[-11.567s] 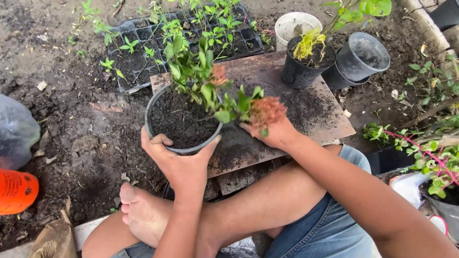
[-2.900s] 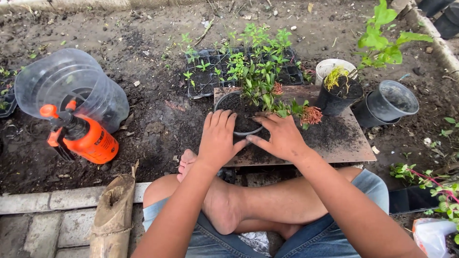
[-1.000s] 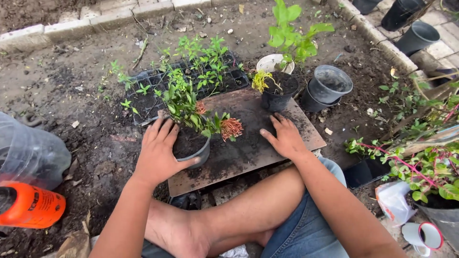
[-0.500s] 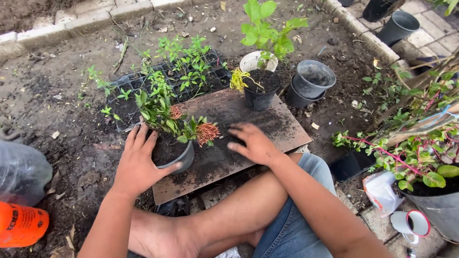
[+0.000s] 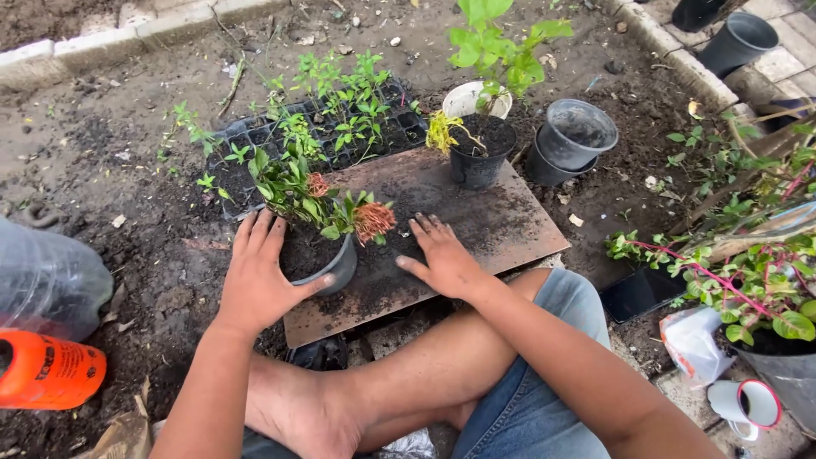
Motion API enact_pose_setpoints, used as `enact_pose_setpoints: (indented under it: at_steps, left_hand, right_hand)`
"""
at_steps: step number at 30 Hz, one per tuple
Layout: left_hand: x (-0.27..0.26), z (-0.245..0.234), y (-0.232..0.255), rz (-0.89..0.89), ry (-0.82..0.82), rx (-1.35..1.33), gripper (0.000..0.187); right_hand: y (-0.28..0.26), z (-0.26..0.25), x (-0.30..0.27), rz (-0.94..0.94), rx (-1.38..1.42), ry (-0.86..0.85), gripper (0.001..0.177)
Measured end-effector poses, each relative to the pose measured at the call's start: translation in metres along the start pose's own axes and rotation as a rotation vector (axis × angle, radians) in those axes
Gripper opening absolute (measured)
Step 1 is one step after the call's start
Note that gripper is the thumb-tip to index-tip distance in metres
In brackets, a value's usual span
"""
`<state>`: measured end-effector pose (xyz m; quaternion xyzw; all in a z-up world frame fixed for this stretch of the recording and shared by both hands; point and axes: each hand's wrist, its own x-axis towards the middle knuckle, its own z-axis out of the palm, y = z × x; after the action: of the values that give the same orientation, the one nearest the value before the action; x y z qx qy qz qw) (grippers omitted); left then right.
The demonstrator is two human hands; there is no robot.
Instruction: The person prepares soil on a wooden board and fills a black plastic pot with it. They then take a seedling from a tray, place it into the pot, and add more soil around the roots to secure it. The person repeats this process with another seedling, ensuring the plants are firmly planted in the pots.
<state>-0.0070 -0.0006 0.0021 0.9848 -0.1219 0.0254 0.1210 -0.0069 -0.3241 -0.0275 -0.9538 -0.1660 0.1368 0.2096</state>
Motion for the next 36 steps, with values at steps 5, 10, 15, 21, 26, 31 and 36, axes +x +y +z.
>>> enact_pose_setpoints:
  at_steps: [5, 10, 15, 21, 26, 31, 36]
  left_hand:
    - [-0.004, -0.001, -0.004, -0.053, -0.013, -0.022, 0.114]
    - [-0.002, -0.009, 0.008, -0.098, -0.059, 0.003, 0.12]
    - [0.008, -0.015, 0.018, -0.086, -0.049, 0.032, 0.118]
    - [0.006, -0.015, 0.021, -0.142, -0.099, 0.007, 0.125]
    - [0.01, -0.019, 0.042, -0.2, -0.075, 0.07, 0.132]
    - [0.004, -0.014, 0.065, -0.293, -0.036, 0.118, 0.131]
    - [-0.002, -0.028, 0.061, -0.256, -0.064, 0.054, 0.129]
  right_hand:
    - [-0.014, 0.007, 0.025, -0.148, 0.235, -0.049, 0.075]
    - [-0.037, 0.005, 0.042, -0.078, 0.008, -0.029, 0.073]
    - [-0.033, 0.033, 0.044, -0.168, -0.212, 0.09, 0.053]
    - [-0.001, 0.038, 0.031, -0.501, -0.367, 0.252, 0.032]
    - [0.006, 0.009, 0.015, -0.544, -0.409, 0.163, 0.031]
    - [0.018, 0.01, 0.016, -0.567, -0.502, 0.141, 0.023]
    - [0.006, 0.004, 0.009, -0.499, -0.547, 0.071, 0.03]
